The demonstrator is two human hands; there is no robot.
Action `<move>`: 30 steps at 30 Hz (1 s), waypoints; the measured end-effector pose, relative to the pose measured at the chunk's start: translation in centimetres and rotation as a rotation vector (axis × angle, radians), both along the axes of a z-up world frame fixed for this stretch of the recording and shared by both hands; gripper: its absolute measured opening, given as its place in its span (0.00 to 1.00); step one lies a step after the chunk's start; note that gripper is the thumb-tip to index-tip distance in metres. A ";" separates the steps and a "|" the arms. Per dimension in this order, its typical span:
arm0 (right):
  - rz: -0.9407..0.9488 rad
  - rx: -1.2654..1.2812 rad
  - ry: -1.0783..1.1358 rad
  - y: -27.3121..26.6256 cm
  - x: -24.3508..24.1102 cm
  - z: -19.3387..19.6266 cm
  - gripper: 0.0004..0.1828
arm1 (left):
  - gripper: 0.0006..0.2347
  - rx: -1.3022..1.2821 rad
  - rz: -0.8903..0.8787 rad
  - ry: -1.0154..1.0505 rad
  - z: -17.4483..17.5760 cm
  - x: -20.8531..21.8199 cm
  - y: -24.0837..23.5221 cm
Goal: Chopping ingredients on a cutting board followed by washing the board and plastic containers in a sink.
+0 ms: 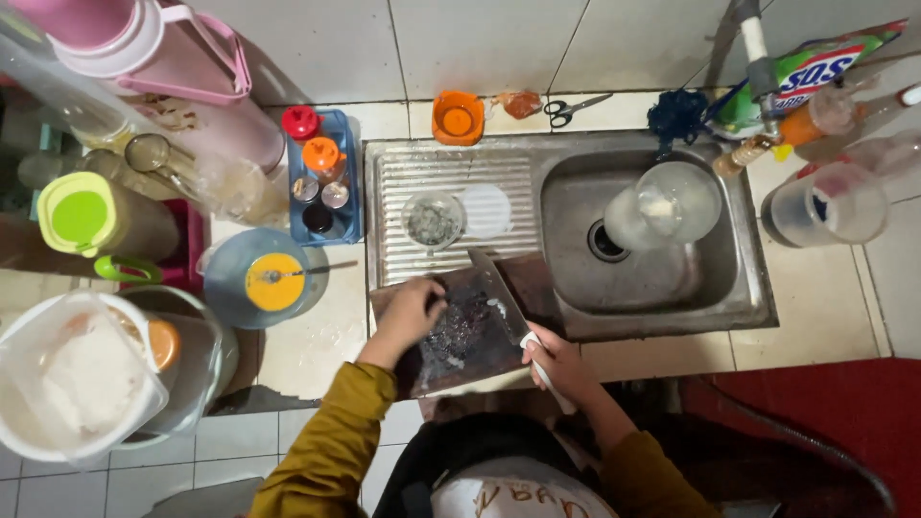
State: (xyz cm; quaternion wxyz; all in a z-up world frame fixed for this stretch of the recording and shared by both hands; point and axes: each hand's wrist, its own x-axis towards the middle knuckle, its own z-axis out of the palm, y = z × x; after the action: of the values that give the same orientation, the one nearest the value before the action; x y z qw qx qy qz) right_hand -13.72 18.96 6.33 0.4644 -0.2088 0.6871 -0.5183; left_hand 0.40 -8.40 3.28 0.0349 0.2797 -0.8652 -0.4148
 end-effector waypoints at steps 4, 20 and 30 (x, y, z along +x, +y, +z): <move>0.003 0.035 0.051 0.7 1.2 -1.8 0.29 | 0.10 -0.027 -0.258 -0.089 -1.4 2.2 4.0; -0.149 0.038 0.053 1.3 6.7 -0.7 0.29 | 0.05 -0.191 -0.484 -0.056 -5.7 4.5 3.8; -0.212 -0.057 0.060 -0.8 4.5 -2.1 0.27 | 0.07 0.363 0.350 0.389 1.5 -4.0 -6.8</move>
State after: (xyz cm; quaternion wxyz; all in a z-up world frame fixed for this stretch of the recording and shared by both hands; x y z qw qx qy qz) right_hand -9.26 18.13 4.27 0.3800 -0.1636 0.7040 -0.5773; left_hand -3.63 -15.19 4.82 0.2200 0.3414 -0.6929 -0.5958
